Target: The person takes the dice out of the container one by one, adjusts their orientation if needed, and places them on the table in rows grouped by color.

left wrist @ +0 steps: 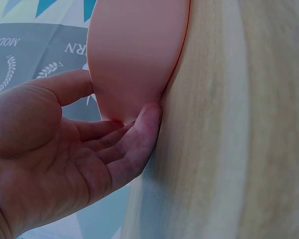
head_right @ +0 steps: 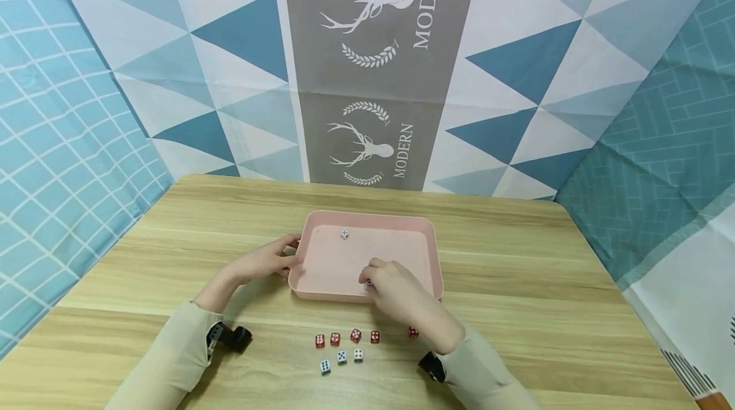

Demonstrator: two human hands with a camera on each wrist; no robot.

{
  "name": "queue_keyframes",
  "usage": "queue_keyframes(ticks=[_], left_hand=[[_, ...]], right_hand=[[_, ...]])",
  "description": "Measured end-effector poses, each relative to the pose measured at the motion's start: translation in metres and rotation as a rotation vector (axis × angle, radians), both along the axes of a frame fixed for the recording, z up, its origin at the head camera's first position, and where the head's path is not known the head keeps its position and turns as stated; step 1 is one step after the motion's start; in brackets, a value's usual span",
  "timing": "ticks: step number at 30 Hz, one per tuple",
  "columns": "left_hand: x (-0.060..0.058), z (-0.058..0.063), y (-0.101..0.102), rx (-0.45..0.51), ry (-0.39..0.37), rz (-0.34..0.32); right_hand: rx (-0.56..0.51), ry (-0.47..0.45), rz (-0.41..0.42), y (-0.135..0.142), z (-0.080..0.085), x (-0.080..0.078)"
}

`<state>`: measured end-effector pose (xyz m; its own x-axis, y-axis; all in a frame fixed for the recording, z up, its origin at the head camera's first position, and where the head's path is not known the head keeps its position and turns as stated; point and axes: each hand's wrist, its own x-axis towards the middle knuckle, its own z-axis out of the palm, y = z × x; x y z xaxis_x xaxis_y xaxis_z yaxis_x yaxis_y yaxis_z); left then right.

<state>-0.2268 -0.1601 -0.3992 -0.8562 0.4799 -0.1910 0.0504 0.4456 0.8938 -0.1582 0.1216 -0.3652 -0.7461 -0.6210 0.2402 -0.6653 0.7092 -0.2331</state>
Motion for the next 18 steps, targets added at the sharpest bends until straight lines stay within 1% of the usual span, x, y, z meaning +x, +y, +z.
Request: queue_keyframes(ticks=[6,10,18], left_hand=[[0.000,0.000,0.001,-0.002,-0.002,0.001],[0.001,0.000,0.001,0.002,-0.006,0.004],[0.001,0.001,0.001,0.007,-0.009,-0.009]], right_hand=[[0.005,0.031,-0.002,0.007,-0.001,0.005],[0.003,0.053,0.010,0.011,0.001,0.011],[0.009,0.016,0.063,0.016,0.002,0.023]])
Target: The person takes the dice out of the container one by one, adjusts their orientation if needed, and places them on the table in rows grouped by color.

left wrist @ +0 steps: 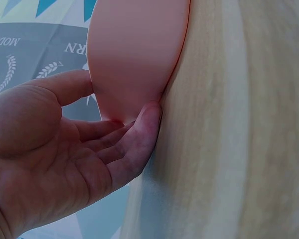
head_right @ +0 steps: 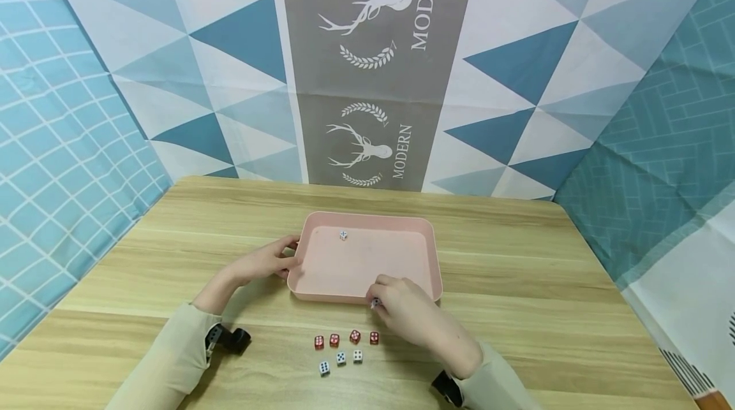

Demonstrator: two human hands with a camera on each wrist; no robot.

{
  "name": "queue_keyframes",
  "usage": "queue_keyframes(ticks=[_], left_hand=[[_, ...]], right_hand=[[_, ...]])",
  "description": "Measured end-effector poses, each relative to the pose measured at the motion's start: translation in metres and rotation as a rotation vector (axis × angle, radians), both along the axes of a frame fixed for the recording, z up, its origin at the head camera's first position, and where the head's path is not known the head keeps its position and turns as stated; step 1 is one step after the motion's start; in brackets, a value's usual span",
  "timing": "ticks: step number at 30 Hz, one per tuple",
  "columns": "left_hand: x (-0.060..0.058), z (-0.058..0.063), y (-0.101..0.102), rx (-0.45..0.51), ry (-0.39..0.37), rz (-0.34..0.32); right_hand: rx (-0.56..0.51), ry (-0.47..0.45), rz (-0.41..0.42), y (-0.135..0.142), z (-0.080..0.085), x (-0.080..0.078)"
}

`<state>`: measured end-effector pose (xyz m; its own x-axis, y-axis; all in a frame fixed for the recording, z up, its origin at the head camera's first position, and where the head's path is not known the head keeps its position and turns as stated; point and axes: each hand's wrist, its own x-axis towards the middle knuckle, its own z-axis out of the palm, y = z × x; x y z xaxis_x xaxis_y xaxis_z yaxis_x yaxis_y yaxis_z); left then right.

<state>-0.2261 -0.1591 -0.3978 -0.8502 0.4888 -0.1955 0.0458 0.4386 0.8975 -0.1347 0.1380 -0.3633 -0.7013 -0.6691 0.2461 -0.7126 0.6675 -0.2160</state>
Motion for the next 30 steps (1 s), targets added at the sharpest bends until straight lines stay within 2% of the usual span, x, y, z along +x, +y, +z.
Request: queue_keyframes(ticks=[5,14,23,30], left_hand=[[0.000,-0.001,0.000,-0.002,-0.010,0.005],[0.000,-0.001,0.001,-0.019,0.004,0.025],[0.000,0.000,0.002,-0.012,0.001,0.014],[-0.002,-0.001,0.000,-0.007,0.016,-0.003]], right_hand=[[0.005,-0.005,0.030,0.002,-0.004,0.007],[0.008,-0.092,0.034,0.003,-0.007,0.014],[0.053,-0.169,0.099,0.001,-0.009,0.019],[0.106,-0.134,0.125,0.000,-0.009,0.020]])
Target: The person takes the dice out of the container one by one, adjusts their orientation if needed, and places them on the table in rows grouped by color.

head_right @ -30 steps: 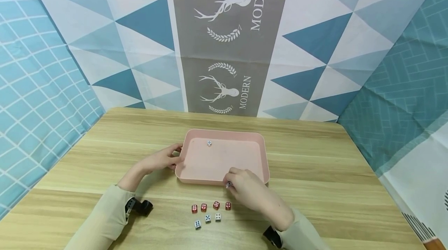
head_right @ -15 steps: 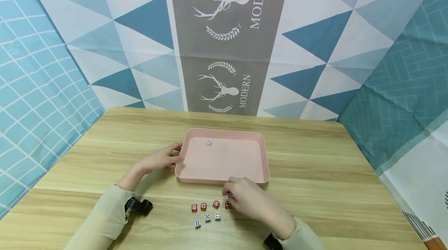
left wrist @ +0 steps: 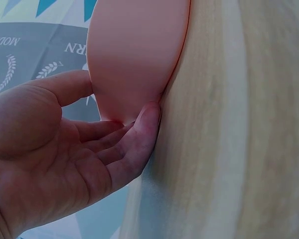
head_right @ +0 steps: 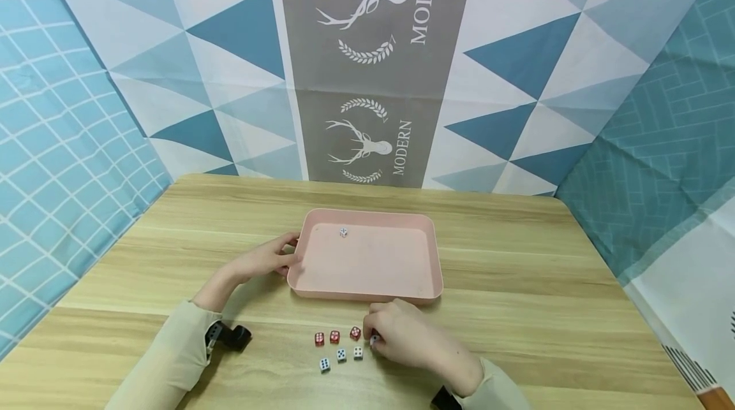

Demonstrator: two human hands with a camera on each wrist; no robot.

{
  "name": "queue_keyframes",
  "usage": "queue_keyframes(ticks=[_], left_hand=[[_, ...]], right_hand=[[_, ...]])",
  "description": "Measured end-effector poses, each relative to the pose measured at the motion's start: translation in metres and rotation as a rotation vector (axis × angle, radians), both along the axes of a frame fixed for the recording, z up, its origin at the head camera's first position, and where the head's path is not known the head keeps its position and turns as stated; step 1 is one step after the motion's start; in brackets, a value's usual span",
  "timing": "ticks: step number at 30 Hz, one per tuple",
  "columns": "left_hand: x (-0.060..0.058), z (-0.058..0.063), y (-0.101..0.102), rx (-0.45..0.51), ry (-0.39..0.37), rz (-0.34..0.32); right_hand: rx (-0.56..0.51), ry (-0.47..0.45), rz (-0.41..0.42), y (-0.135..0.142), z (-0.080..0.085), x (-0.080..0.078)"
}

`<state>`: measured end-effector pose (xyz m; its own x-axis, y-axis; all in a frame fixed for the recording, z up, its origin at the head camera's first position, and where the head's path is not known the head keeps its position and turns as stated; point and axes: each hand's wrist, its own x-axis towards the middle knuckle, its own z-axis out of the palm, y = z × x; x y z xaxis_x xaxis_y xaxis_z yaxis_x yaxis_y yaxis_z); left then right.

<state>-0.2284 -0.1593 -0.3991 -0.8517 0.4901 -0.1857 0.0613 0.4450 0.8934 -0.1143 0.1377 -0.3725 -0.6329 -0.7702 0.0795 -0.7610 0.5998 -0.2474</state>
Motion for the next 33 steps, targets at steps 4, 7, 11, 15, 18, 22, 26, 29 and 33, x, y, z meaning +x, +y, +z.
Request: queue_keyframes(ticks=[4,7,11,15,18,22,26,29,33], left_hand=[[0.0002,-0.0001,0.0001,-0.010,-0.002,0.005],[0.0001,-0.0001,0.0003,-0.016,-0.005,0.005],[0.0002,0.0008,0.0005,-0.018,-0.008,0.006],[0.0008,0.0019,0.0013,-0.020,-0.011,0.015],[0.0011,0.0016,0.0021,-0.018,-0.015,0.020],[0.0013,0.0010,0.0018,-0.014,-0.012,0.016],[0.0014,0.0008,0.0013,-0.016,-0.013,0.017],[0.0011,0.0003,0.0014,-0.016,-0.014,0.020],[0.0011,-0.0005,0.0012,-0.012,-0.006,0.017]], right_hand=[[0.010,-0.001,0.021,-0.0003,-0.0027,0.0005],[0.025,-0.022,0.031,-0.0008,-0.0037,0.0013],[0.051,-0.028,0.040,-0.0021,-0.0044,0.0021],[0.070,-0.021,0.041,-0.0026,-0.0055,0.0031],[0.077,-0.017,0.033,-0.0022,-0.0067,0.0037],[0.078,-0.010,0.029,-0.0021,-0.0073,0.0037],[0.072,-0.017,0.027,-0.0019,-0.0055,0.0036],[0.058,-0.024,0.013,-0.0015,-0.0033,0.0032],[0.027,-0.015,-0.004,-0.0023,0.0001,-0.0002]])
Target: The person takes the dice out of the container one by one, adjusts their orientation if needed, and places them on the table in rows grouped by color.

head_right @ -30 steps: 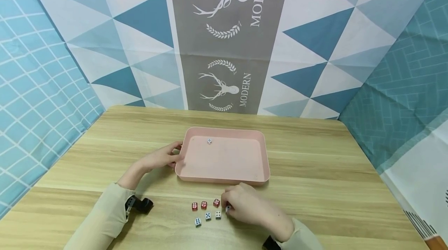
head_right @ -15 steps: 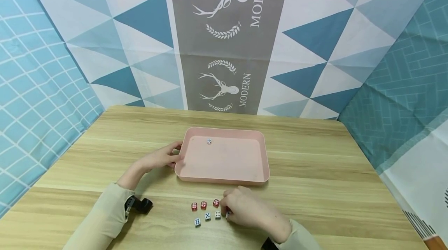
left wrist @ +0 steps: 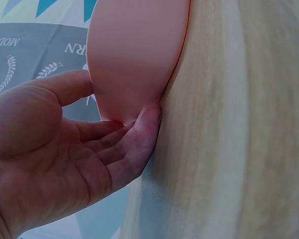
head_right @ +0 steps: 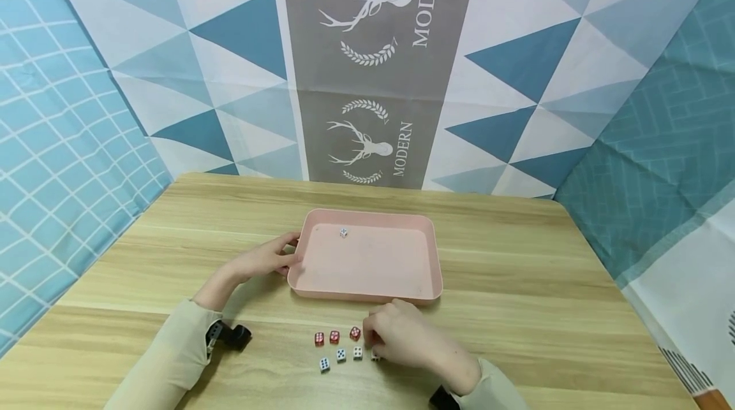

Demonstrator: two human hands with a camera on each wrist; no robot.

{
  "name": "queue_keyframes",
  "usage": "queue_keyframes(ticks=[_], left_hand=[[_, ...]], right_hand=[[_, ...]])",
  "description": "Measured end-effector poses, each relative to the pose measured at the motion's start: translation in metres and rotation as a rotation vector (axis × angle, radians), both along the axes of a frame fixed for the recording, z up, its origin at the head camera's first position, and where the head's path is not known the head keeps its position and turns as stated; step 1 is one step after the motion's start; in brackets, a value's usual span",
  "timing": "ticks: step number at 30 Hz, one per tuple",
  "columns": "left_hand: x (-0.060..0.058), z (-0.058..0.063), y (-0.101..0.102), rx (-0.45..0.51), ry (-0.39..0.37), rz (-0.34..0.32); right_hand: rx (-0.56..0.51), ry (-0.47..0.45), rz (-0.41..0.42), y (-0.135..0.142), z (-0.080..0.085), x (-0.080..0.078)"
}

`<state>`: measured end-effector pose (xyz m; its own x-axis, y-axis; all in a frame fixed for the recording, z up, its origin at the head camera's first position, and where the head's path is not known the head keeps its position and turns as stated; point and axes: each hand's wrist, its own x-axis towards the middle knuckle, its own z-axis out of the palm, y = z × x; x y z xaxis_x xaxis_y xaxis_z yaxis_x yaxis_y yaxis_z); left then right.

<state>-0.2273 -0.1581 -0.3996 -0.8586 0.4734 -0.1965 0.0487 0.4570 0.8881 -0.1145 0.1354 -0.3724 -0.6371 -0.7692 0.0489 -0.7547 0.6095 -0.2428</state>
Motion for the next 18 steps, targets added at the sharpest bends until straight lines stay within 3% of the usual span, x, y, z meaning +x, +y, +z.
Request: queue_keyframes(ticks=[11,18], left_hand=[[-0.001,-0.003,-0.001,0.002,-0.003,0.006],[0.002,-0.001,-0.002,0.021,0.026,-0.042]], right_hand=[[0.001,0.088,-0.043,-0.003,0.014,-0.030],[-0.021,0.123,-0.075,-0.002,0.021,-0.055]])
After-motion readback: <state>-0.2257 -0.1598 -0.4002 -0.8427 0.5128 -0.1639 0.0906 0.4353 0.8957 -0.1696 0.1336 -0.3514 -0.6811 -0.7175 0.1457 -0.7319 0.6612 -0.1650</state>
